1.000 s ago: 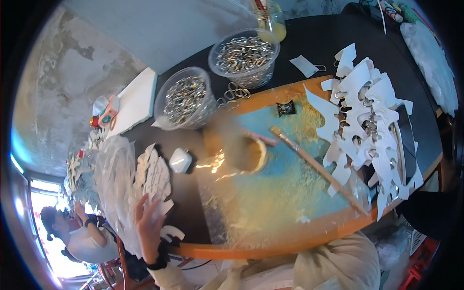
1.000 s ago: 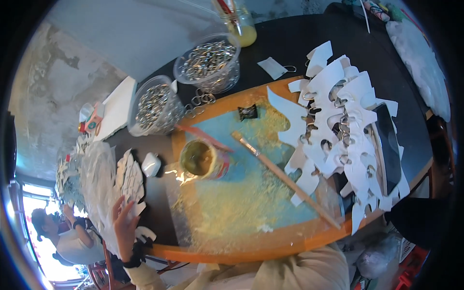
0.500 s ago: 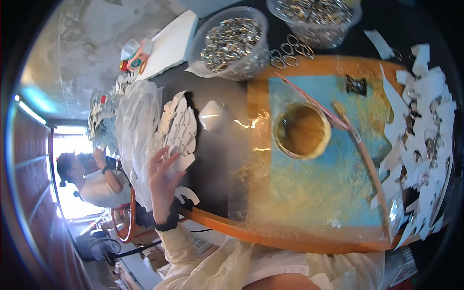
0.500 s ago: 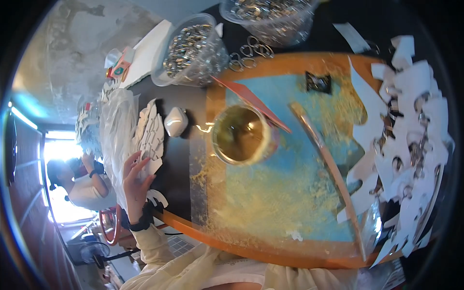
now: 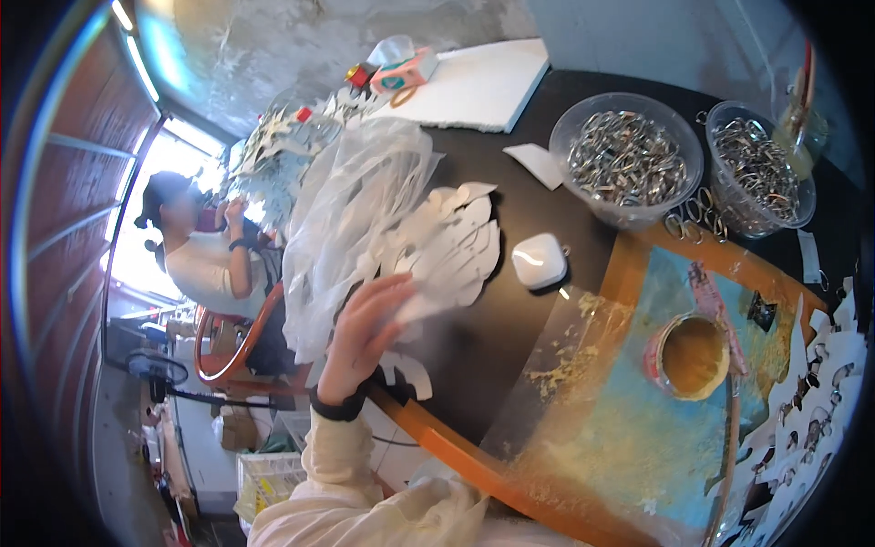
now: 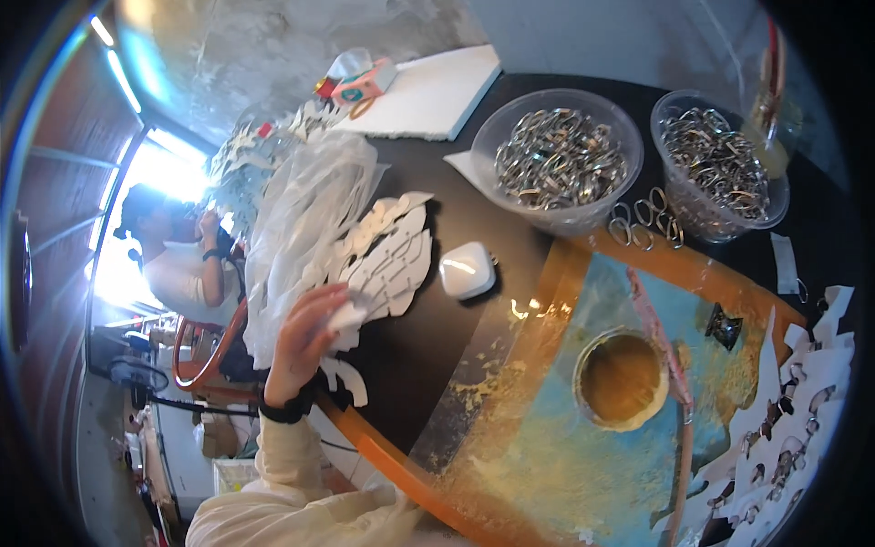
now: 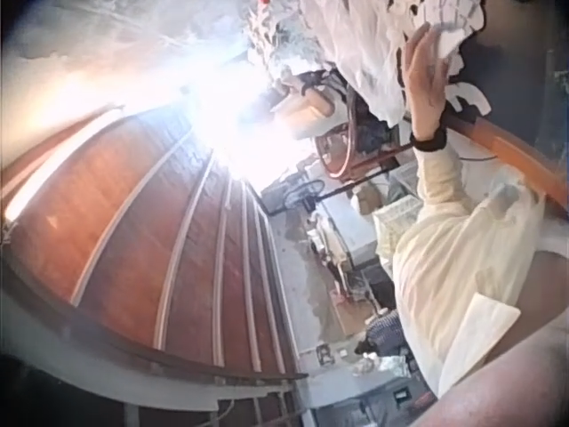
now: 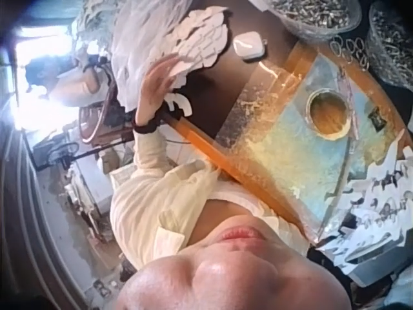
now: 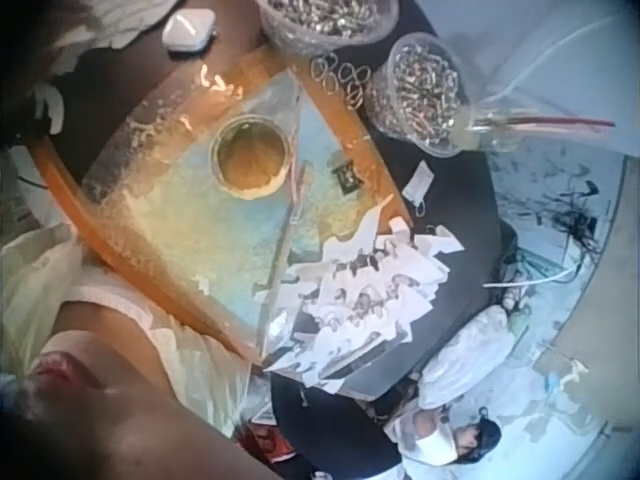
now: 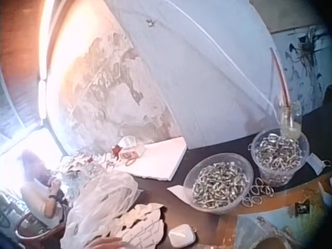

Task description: Applying glue to white shoe components and attaching metal eyelets.

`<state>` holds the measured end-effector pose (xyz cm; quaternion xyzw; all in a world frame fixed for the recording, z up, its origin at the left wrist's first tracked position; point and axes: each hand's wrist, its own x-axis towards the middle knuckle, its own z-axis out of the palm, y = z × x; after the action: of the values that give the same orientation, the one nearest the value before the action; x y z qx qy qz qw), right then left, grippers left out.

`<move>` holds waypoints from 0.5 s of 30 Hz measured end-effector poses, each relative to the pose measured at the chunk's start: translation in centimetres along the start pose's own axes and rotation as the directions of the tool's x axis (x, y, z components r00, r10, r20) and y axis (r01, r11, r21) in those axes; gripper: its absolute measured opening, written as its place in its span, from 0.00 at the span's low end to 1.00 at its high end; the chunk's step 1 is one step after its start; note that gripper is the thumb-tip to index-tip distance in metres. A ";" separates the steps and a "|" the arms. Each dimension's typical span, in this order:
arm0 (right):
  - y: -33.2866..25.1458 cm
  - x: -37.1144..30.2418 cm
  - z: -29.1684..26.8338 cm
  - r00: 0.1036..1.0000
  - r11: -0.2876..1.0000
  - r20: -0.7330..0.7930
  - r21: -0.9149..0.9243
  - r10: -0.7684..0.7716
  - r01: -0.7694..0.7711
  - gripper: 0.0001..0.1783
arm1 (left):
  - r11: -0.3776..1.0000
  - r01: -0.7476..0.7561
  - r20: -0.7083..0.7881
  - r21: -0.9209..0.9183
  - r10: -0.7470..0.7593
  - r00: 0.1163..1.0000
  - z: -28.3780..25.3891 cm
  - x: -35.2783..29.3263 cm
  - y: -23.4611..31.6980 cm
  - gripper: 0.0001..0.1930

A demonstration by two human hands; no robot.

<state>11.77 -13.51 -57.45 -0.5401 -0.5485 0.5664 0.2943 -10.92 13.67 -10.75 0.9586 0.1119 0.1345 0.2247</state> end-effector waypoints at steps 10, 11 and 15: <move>0.9 0.0 5.3 0.995 0.998 -0.098 -0.065 -0.024 0.018 0.16 | 0.829 0.148 -0.437 -0.539 -0.426 0.792 0.0 0.3 -2.9 0.17; 1.3 -0.8 4.8 0.992 0.997 -0.121 -0.083 -0.017 0.007 0.16 | 0.827 0.133 -0.439 -0.546 -0.417 0.795 -0.1 0.3 -2.8 0.17; 2.2 -2.7 3.4 0.982 0.987 -0.191 -0.156 -0.006 -0.024 0.16 | 0.788 0.133 -0.453 -0.601 -0.473 0.756 -0.2 0.4 -2.8 0.19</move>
<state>9.80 -17.50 -59.37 -0.6161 -0.5583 0.4681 0.2992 -11.07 16.29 -11.83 0.7351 0.2936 0.4064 0.4564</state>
